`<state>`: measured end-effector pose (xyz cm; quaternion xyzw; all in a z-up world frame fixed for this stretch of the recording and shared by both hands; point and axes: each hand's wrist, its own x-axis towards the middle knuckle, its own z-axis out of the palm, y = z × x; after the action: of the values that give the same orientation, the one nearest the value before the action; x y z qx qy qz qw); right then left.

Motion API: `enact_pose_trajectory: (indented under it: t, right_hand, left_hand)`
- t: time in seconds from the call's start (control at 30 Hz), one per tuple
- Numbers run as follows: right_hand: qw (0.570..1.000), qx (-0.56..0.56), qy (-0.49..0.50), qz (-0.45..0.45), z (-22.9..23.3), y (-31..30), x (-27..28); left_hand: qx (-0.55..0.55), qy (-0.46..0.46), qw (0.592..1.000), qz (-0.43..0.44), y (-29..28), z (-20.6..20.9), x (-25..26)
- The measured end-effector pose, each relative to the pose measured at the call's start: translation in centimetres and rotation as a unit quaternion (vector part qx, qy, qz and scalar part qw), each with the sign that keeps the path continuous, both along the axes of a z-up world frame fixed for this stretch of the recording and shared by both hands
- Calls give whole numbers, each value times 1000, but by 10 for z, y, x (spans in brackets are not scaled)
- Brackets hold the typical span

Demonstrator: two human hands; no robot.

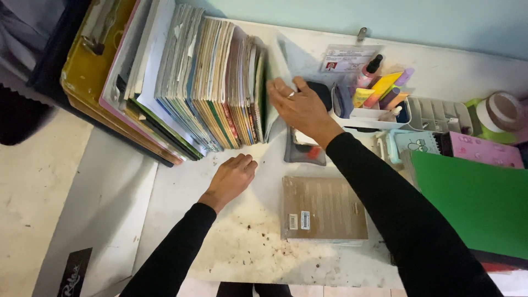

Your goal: The person is organizing a collection of books, notebooks, and large envelopes on a desk or shelf.

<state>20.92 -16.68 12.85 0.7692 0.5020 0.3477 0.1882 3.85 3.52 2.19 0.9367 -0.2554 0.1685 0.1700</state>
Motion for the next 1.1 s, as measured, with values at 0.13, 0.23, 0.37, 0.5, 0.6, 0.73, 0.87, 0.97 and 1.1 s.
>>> enact_pose_trajectory:
  t: [0.13,0.23,0.37,0.5,0.6,0.73,0.87,0.97,1.1]
  right_hand:
    - [999,-5,-33,24,7,-16,2]
    - [999,-6,-9,31,21,-21,4]
    - [997,59,-1,42,63,-28,-11]
    - [995,98,15,13,90,-45,-28]
    - [991,121,52,-27,84,-67,-35]
    - [981,163,99,-28,86,-94,-62]
    - [982,116,110,-99,79,-126,-98]
    - [980,86,123,-133,57,-157,-128]
    - [972,24,153,-176,12,-196,-183]
  left_hand:
    - [3,-9,1000,-12,-7,-5,6]
    - [-5,13,1000,16,-17,3,21]
    - [-130,-3,986,108,-35,35,41]
    - [-169,-9,979,111,-57,67,48]
    - [-210,25,971,115,-73,81,42]
    - [-200,2,976,86,-80,67,37]
    - [-154,12,984,90,-85,50,27]
    - [-95,-15,994,51,-91,55,10]
    - [-12,-66,996,-52,-114,42,-33]
